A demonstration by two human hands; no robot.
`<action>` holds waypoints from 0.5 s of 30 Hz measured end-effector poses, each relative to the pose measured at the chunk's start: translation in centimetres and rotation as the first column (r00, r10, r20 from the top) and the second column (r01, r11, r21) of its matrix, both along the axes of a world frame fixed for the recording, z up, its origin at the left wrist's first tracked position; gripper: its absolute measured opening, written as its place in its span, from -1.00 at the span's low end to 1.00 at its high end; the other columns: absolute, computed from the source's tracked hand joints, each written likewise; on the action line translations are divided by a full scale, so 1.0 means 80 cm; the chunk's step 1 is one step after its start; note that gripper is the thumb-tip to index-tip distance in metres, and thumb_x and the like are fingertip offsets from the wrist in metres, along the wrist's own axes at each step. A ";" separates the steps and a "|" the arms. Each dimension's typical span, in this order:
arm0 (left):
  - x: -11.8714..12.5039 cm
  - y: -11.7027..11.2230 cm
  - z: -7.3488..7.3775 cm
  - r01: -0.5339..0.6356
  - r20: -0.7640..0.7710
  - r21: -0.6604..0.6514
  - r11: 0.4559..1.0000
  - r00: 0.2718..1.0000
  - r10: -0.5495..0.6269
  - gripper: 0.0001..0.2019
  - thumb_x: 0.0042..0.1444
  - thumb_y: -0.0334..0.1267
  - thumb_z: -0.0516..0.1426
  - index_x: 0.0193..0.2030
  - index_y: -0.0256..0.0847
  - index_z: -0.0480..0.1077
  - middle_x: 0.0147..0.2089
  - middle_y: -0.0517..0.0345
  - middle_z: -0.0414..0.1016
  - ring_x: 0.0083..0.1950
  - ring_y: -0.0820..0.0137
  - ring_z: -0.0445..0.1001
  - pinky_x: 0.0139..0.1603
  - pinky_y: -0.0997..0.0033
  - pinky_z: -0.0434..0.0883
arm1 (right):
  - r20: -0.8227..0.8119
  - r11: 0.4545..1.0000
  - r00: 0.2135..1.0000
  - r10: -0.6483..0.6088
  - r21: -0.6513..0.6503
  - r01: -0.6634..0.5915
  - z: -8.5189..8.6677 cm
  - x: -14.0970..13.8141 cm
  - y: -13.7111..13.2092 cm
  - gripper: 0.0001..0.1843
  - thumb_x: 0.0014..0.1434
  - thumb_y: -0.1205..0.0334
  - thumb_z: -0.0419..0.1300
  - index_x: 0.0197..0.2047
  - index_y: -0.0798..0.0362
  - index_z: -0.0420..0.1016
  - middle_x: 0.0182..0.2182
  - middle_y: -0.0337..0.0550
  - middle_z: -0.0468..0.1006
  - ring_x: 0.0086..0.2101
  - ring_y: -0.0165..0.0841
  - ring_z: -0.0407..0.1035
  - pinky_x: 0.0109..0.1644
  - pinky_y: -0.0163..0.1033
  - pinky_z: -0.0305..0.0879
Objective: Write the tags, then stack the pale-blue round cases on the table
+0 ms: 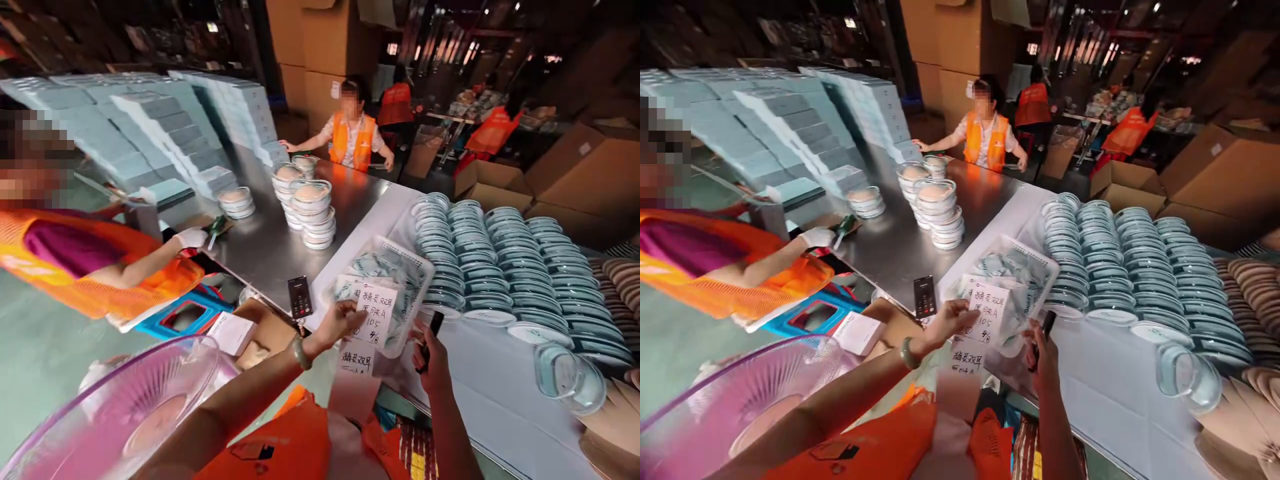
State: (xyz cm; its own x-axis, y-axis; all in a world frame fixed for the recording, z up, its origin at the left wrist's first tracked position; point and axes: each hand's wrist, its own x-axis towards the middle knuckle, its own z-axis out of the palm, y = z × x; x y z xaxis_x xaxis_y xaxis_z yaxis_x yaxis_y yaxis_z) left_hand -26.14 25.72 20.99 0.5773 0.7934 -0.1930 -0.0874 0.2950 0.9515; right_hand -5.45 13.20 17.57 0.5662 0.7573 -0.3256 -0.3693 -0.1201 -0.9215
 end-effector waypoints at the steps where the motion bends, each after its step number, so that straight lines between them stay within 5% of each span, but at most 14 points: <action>1: 0.041 0.007 -0.007 0.019 -0.018 -0.032 0.999 1.000 -0.020 -0.47 -0.23 0.19 0.43 -0.48 -0.27 0.41 -0.53 0.17 0.41 -0.56 0.51 0.30 -0.56 0.49 0.18 | 0.020 0.999 0.999 0.036 -0.020 -0.036 0.002 0.017 0.004 -0.15 -0.06 -0.40 0.33 0.06 0.11 0.45 -0.45 -0.27 0.52 -0.73 -0.66 -0.12 -0.70 -0.39 -0.16; 5: 0.165 0.021 -0.026 0.105 -0.066 -0.118 0.987 0.991 -0.113 -0.48 -0.25 0.12 0.44 -0.42 -0.29 0.41 -0.52 0.22 0.42 -0.58 0.55 0.29 -0.57 0.53 0.23 | 0.137 0.991 0.991 0.005 -0.134 0.013 0.002 0.071 0.026 -0.29 -0.21 -0.32 0.46 -0.24 0.13 0.53 -0.74 -0.41 0.23 -0.73 -0.55 -0.05 -0.69 -0.34 -0.14; 7: 0.204 0.027 -0.033 0.142 -0.080 -0.151 0.978 0.985 -0.156 -0.45 -0.22 0.07 0.44 -0.21 -0.33 0.48 -0.50 0.24 0.45 -0.60 0.57 0.28 -0.59 0.55 0.23 | 0.130 0.978 0.988 -0.078 -0.182 0.102 -0.002 0.093 0.036 -0.34 -0.30 -0.28 0.50 -0.37 0.11 0.48 -0.77 -0.43 0.18 -0.73 -0.54 -0.03 -0.68 -0.33 -0.11; 9: 0.233 0.035 -0.042 0.173 -0.070 -0.192 0.966 0.979 -0.189 -0.17 -0.19 -0.02 0.45 0.23 -0.29 0.35 -0.44 0.24 0.53 -0.59 0.55 0.31 -0.58 0.55 0.24 | 0.095 0.959 0.982 -0.162 -0.220 0.179 -0.005 0.114 0.042 -0.35 -0.32 -0.27 0.49 -0.37 0.10 0.47 -0.72 -0.40 0.26 -0.71 -0.54 -0.01 -0.68 -0.32 -0.08; 12: 0.262 0.048 -0.053 0.196 -0.013 -0.282 0.939 0.978 -0.208 0.27 -0.14 -0.12 0.46 0.56 -0.14 -0.27 -0.35 0.23 0.60 -0.54 0.49 0.40 -0.53 0.54 0.30 | 0.122 0.909 0.949 -0.289 -0.276 0.313 -0.005 0.136 0.042 -0.36 -0.30 -0.23 0.49 -0.32 0.11 0.50 -0.65 -0.35 0.34 -0.66 -0.52 0.04 -0.66 -0.32 -0.03; 13: 0.269 0.053 -0.056 0.206 0.008 -0.313 0.927 0.977 -0.215 0.29 -0.12 -0.12 0.45 0.57 -0.12 -0.33 -0.33 0.21 0.61 -0.50 0.46 0.44 -0.50 0.52 0.34 | 0.147 0.892 0.936 -0.320 -0.287 0.350 -0.004 0.140 0.042 -0.38 -0.28 -0.21 0.48 -0.31 0.11 0.50 -0.63 -0.34 0.35 -0.65 -0.52 0.05 -0.65 -0.32 -0.02; 15: 0.278 0.063 -0.060 0.251 0.039 -0.372 0.894 0.966 -0.255 0.16 -0.13 -0.10 0.46 0.53 -0.15 -0.09 -0.27 0.14 0.63 -0.39 0.39 0.52 -0.41 0.47 0.42 | 0.173 0.872 0.921 -0.348 -0.301 0.386 -0.002 0.147 0.043 -0.40 -0.27 -0.20 0.48 -0.32 0.11 0.51 -0.64 -0.35 0.34 -0.64 -0.52 0.06 -0.65 -0.34 -0.04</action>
State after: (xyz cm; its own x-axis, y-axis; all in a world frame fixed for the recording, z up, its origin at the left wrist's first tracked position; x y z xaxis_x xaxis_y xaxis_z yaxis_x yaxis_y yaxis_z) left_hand -3.88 30.78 16.21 0.7450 0.4907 -0.4519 0.0467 0.6374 0.7691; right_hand 6.31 16.66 17.44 0.8289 0.3513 -0.4353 -0.3444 -0.2928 -0.8920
